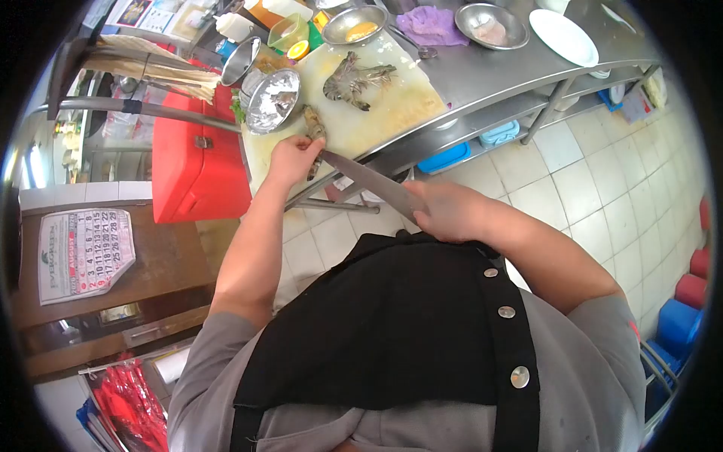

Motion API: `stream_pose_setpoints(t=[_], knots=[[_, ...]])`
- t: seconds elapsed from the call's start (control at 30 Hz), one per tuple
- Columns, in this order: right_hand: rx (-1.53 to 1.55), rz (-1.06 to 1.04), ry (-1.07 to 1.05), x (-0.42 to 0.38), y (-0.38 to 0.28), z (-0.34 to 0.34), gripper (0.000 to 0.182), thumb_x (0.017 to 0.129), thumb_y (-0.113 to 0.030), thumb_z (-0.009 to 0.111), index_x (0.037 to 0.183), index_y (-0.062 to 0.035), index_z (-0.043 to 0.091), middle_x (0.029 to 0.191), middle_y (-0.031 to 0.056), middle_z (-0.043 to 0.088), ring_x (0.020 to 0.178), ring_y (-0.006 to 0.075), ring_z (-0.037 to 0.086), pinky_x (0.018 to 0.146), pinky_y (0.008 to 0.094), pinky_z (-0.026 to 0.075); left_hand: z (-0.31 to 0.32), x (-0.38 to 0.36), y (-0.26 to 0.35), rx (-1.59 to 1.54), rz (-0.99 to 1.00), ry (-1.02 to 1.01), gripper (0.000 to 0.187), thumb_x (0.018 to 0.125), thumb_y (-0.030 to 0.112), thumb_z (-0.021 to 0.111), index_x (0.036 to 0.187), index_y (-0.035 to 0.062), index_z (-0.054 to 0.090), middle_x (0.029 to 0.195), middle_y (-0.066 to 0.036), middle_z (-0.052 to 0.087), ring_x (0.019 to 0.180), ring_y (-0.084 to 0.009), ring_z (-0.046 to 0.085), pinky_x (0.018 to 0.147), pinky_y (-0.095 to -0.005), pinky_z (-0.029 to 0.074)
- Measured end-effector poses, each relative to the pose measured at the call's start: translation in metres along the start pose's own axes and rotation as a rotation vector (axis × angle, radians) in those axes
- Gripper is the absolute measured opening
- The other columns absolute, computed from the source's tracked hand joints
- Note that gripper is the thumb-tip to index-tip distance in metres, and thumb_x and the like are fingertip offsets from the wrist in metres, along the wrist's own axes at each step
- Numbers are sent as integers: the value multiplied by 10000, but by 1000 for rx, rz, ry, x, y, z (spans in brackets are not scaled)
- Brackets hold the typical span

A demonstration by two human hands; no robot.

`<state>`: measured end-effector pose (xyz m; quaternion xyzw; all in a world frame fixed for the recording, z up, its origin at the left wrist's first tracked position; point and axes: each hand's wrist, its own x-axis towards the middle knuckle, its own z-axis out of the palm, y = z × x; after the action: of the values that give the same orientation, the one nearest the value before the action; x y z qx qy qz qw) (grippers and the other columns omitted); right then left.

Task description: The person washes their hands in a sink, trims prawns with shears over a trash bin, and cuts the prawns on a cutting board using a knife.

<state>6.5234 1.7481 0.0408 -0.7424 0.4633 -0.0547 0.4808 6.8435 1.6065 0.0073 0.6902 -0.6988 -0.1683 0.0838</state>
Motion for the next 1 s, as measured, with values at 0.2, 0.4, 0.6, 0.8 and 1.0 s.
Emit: stream_pose_setpoints(t=[0.2,0.4,0.6,0.8,1.0], knots=[[-253,118,-23,3,-20,-1,559,946,-201,550,1466,-65,395,1010,226,688,935,416,659,828,507,513,17,28,-7,1,-91,29,416,766,366,721,880,-33,735,871,-260,714,860,-392,704,781,-441,548],[-118,39,84,-38,-21,-23,385,940,-192,538,1307,-87,485,923,226,661,897,435,643,782,515,504,24,40,-30,-218,-94,-135,339,740,310,738,839,-15,732,790,-188,713,723,-290,689,686,-400,532],[-171,121,77,-29,-22,-26,498,956,-206,492,1432,-85,412,961,218,686,908,408,659,799,478,515,13,30,-14,-239,-108,-141,280,725,261,765,795,-4,708,730,-137,695,659,-236,650,653,-373,517],[-188,134,-3,-12,-15,-22,605,975,-225,494,1519,-32,313,1034,234,694,964,386,672,846,467,517,12,27,-7,-211,-95,-139,257,728,244,765,789,3,697,736,-138,695,663,-245,649,664,-378,518],[-195,206,-44,-17,-26,-28,631,987,-255,482,1541,-21,292,1184,252,666,1120,384,638,963,446,500,11,22,1,-90,-49,-48,248,714,237,755,778,8,686,736,-156,691,683,-280,663,676,-388,523]])
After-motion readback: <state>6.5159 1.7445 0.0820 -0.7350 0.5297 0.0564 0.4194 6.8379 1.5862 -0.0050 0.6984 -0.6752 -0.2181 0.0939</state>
